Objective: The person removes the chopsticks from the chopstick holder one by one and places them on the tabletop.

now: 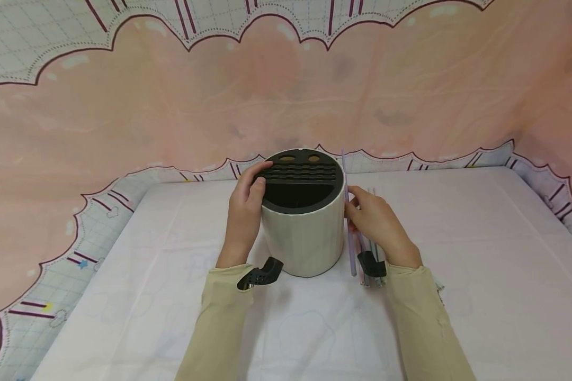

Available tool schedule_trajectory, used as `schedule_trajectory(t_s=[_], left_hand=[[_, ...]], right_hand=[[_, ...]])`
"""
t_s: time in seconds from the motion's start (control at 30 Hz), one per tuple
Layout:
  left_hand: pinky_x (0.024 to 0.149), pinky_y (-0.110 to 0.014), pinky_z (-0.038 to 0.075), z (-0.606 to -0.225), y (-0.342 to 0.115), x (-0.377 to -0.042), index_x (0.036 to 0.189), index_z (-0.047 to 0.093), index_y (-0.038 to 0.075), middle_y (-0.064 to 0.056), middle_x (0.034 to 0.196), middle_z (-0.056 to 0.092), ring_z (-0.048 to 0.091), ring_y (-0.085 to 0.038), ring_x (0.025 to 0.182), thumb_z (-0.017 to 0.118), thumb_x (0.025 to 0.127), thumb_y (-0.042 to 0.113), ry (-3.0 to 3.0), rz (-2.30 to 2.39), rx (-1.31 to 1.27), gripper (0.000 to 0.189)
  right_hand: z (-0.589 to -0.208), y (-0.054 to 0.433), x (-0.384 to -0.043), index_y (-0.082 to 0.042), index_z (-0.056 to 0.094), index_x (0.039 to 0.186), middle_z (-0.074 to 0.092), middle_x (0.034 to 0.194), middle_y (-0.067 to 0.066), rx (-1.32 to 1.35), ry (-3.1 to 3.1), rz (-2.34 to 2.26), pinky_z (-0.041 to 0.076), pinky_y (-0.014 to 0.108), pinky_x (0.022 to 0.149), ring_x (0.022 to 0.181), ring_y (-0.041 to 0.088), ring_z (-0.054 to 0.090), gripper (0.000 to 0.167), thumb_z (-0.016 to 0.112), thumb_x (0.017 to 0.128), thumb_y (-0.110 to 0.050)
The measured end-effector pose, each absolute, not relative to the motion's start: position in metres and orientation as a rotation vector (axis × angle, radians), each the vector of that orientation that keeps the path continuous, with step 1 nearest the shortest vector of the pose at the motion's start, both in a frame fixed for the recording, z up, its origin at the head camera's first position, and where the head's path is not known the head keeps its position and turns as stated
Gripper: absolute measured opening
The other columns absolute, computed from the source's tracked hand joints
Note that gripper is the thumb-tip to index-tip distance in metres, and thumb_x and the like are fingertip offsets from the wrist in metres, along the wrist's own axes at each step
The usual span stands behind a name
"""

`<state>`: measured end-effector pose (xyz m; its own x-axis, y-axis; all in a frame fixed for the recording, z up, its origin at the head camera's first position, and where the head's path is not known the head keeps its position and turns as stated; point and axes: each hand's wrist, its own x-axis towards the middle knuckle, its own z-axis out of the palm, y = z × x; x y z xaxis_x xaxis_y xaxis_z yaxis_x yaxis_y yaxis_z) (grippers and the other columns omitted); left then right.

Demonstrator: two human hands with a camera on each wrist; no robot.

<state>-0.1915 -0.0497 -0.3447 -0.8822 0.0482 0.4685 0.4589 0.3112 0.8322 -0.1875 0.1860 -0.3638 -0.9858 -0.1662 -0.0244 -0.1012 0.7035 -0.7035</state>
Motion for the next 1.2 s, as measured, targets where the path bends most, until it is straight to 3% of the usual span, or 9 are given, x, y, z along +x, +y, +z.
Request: schedule_trajectory(t_s=[0.23,0.53,0.93,1.2], left_hand=[[0.096,-0.038,0.030,-0.345,-0.050,-0.191,0.125,0.050,0.024,0.011,0.132,0.041,0.034,0.000,0.120,0.036,0.093,0.035,-2.224,-1.597,-0.459,0.037],[0.095,-0.037,0.031,-0.344,-0.050,-0.191,0.125,0.050,0.024,0.012,0.131,0.042,0.034,0.001,0.119,0.036,0.093,0.035,-2.218,-1.595,-0.462,0.037],[0.095,-0.037,0.032,-0.346,-0.049,-0.192,0.125,0.050,0.024,0.009,0.131,0.042,0.035,0.000,0.119,0.035,0.094,0.035,-2.225,-1.581,-0.453,0.037],[0.094,-0.035,0.032,-0.345,-0.049,-0.191,0.125,0.050,0.025,0.012,0.131,0.042,0.035,0.000,0.118,0.036,0.093,0.036,-2.226,-1.585,-0.445,0.036]], right_hand=[[-0.365,0.186,-0.187,-0.009,0.042,0.124,0.058,0.093,0.018,-0.220,2.824,-1.146,0.049,0.033,0.060,0.060,0.017,0.058,0.033,0.042,0.094,-0.022],[-0.370,0.185,-0.188,-0.009,0.044,0.121,0.058,0.081,0.014,-0.242,2.850,-1.096,0.047,0.033,0.059,0.059,0.018,0.056,0.030,0.041,0.094,-0.020],[-0.377,0.187,-0.189,-0.009,0.044,0.121,0.057,0.089,0.016,-0.220,2.820,-1.123,0.049,0.032,0.059,0.061,0.019,0.056,0.030,0.043,0.093,-0.016],[-0.381,0.191,-0.192,-0.010,0.035,0.129,0.055,0.094,0.017,-0.202,2.800,-1.090,0.047,0.032,0.058,0.061,0.018,0.057,0.044,0.048,0.086,-0.007]])
